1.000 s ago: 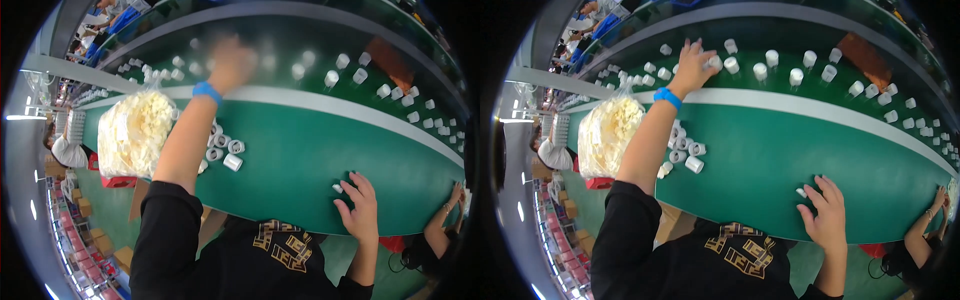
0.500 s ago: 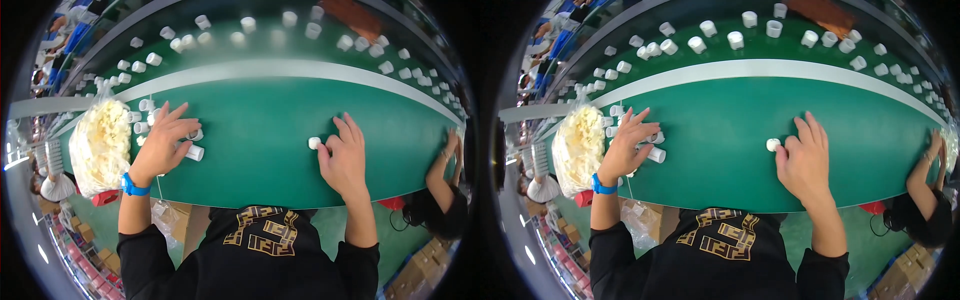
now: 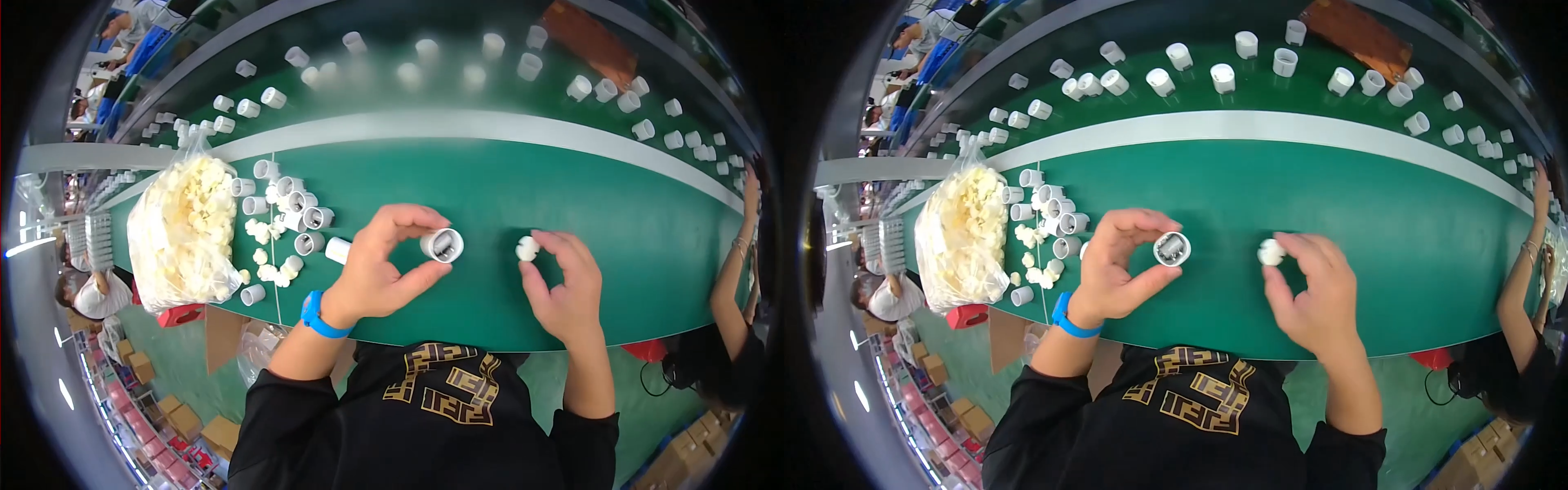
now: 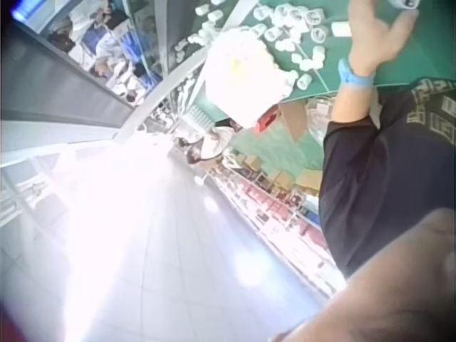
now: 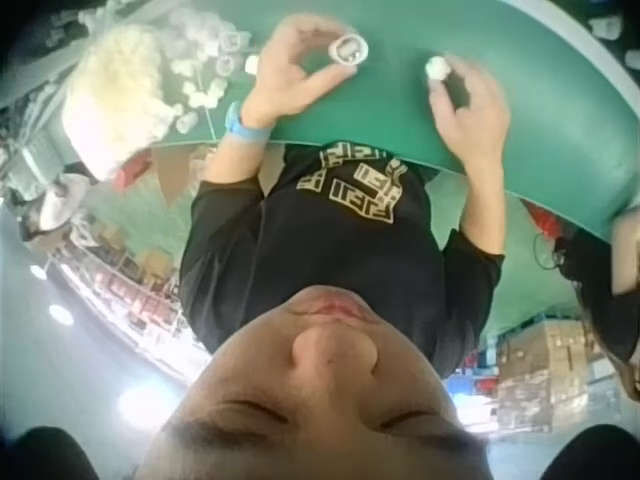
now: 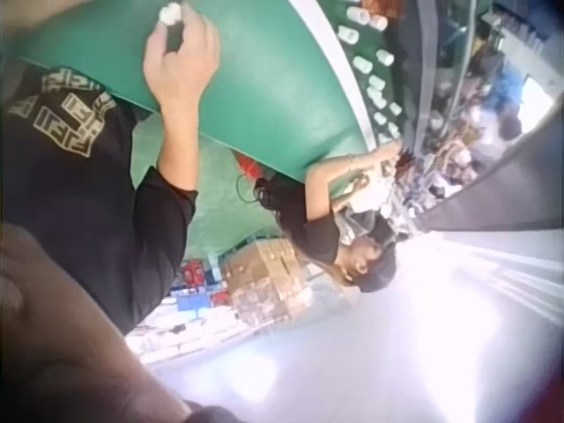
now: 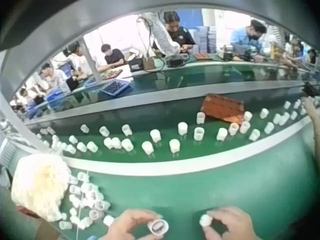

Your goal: The person assembles small white plastic components by manually inserting small white inserts into white plastic housings.

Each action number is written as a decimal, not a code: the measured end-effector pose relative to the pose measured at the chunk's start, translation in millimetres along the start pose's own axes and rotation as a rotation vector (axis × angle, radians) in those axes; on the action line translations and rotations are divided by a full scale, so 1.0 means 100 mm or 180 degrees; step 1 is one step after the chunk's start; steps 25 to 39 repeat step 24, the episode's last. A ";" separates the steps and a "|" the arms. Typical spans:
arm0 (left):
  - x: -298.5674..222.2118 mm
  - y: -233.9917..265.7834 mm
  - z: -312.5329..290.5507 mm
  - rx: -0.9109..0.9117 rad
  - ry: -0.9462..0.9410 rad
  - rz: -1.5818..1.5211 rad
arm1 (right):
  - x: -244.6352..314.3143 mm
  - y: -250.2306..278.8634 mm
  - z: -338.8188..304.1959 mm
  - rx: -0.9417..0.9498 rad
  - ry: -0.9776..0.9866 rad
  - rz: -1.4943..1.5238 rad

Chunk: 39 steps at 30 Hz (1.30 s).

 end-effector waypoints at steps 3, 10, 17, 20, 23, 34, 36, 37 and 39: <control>0.00 -0.16 0.00 0.0280 0.0263 -0.0892 | 0.39 0.11 0.23 0.0105 0.0307 0.0856; 0.16 -0.32 -0.06 0.0726 0.0733 -0.2423 | 0.82 0.06 0.44 0.0658 0.0963 0.1011; 0.16 -0.31 -0.08 0.0650 0.0901 -0.2250 | 0.85 0.03 0.37 0.0705 0.0982 0.0640; 0.18 -0.33 -0.09 0.0697 0.0928 -0.2298 | 0.86 0.03 0.36 0.0814 0.0861 0.0657; 0.17 -0.36 -0.09 0.0795 0.0742 -0.2521 | 0.80 0.04 0.34 0.0807 0.0609 0.1025; 0.17 -0.36 -0.08 0.0799 0.0747 -0.2522 | 0.80 0.04 0.33 0.0804 0.0603 0.1027; 0.17 -0.36 -0.08 0.0799 0.0747 -0.2522 | 0.80 0.04 0.33 0.0804 0.0603 0.1027; 0.17 -0.36 -0.08 0.0799 0.0747 -0.2522 | 0.80 0.04 0.33 0.0804 0.0603 0.1027; 0.17 -0.36 -0.08 0.0799 0.0747 -0.2522 | 0.80 0.04 0.33 0.0804 0.0603 0.1027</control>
Point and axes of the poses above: each hand's wrist, its own z-axis towards the middle knuckle, its own y-axis out of the back of the hand, x = y × z, the point moved 6 cm from there along z, towards the middle knuckle, and after that the axes turned 6 degrees about z, right-handed, at the moved point
